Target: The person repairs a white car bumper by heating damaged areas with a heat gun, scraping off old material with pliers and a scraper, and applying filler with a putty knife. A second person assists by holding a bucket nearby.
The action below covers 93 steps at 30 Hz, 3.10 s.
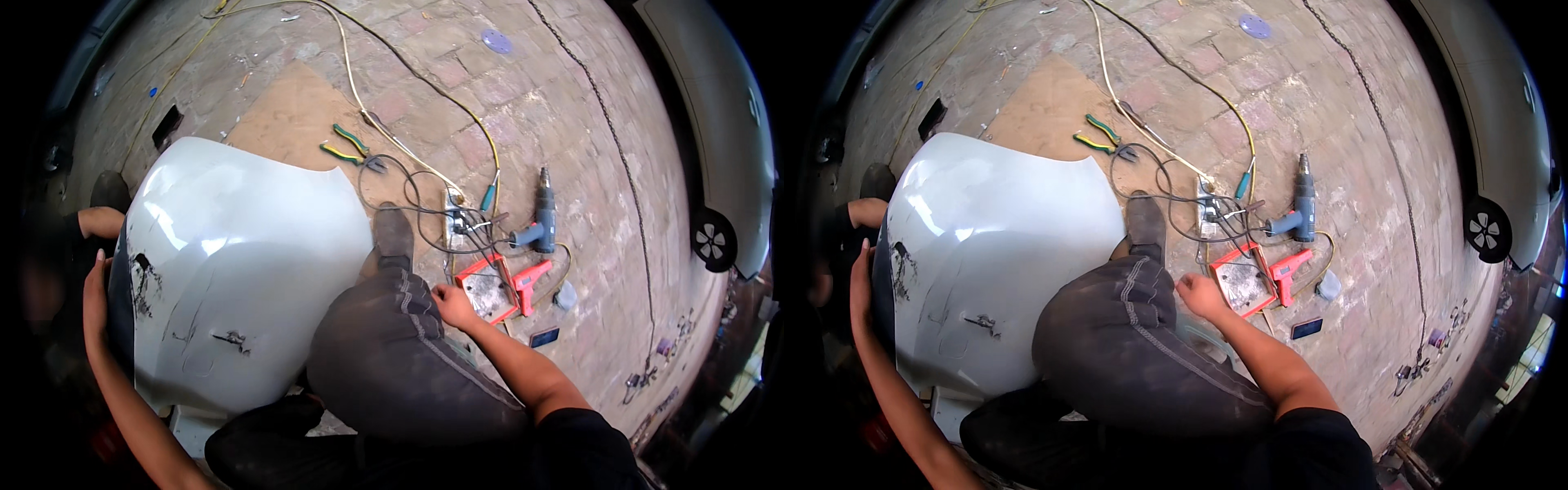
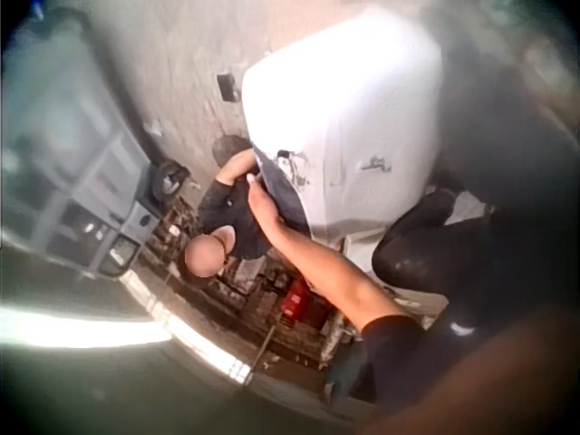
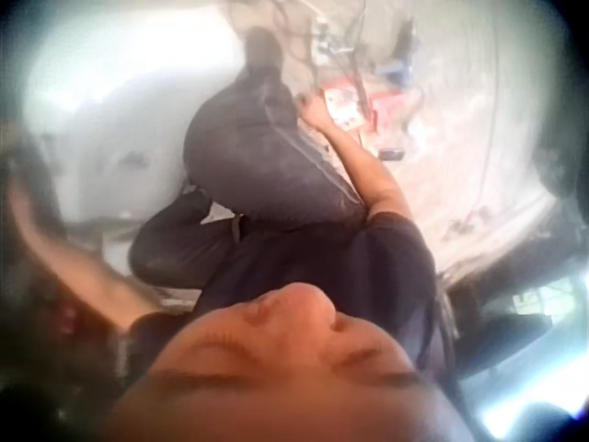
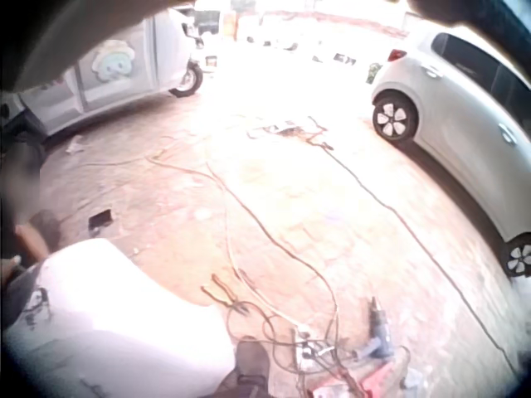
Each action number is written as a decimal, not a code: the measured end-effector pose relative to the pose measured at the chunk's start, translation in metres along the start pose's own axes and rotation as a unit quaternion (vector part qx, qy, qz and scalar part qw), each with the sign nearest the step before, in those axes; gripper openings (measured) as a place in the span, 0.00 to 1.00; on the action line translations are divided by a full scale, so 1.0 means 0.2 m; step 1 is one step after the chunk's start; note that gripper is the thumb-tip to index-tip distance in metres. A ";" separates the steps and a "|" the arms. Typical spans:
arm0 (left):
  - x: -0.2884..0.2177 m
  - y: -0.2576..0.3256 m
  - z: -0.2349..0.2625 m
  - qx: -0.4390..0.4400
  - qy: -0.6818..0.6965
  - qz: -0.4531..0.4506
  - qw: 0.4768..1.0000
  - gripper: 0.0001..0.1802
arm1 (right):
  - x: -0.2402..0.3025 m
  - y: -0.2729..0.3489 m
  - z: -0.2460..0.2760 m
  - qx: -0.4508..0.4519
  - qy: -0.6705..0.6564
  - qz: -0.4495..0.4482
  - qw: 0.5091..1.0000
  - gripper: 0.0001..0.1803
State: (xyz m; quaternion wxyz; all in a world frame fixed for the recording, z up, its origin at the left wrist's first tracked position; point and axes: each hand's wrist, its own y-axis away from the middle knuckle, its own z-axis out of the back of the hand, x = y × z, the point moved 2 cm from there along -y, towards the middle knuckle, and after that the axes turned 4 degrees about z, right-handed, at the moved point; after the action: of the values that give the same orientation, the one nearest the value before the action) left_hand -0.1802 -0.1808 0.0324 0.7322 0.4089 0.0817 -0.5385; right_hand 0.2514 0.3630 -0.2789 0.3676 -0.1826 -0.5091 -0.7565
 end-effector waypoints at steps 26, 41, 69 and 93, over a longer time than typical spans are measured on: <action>-0.09 0.00 -0.08 -0.055 -0.095 -0.050 0.993 0.33 | 1.00 -1.65 -0.13 -0.141 0.288 0.289 0.902 0.43; -0.18 0.09 -0.14 -0.135 -0.177 -0.049 0.974 0.31 | 1.18 -1.44 0.48 -0.209 -0.144 0.304 0.918 0.22; -0.15 0.10 -0.13 -0.127 -0.211 -0.059 0.967 0.39 | 1.40 0.36 0.77 0.089 -0.191 0.295 0.932 0.28; -0.11 -0.25 -0.14 0.038 -0.270 -0.024 0.962 0.46 | 2.76 0.45 0.23 0.110 0.556 0.455 0.687 0.35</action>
State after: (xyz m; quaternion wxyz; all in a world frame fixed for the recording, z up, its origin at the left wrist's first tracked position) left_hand -0.2226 -0.1508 0.0017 0.6981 0.2742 -0.1298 -0.6485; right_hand -0.0523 0.1822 0.1561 0.9001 0.1038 -0.1455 -0.3974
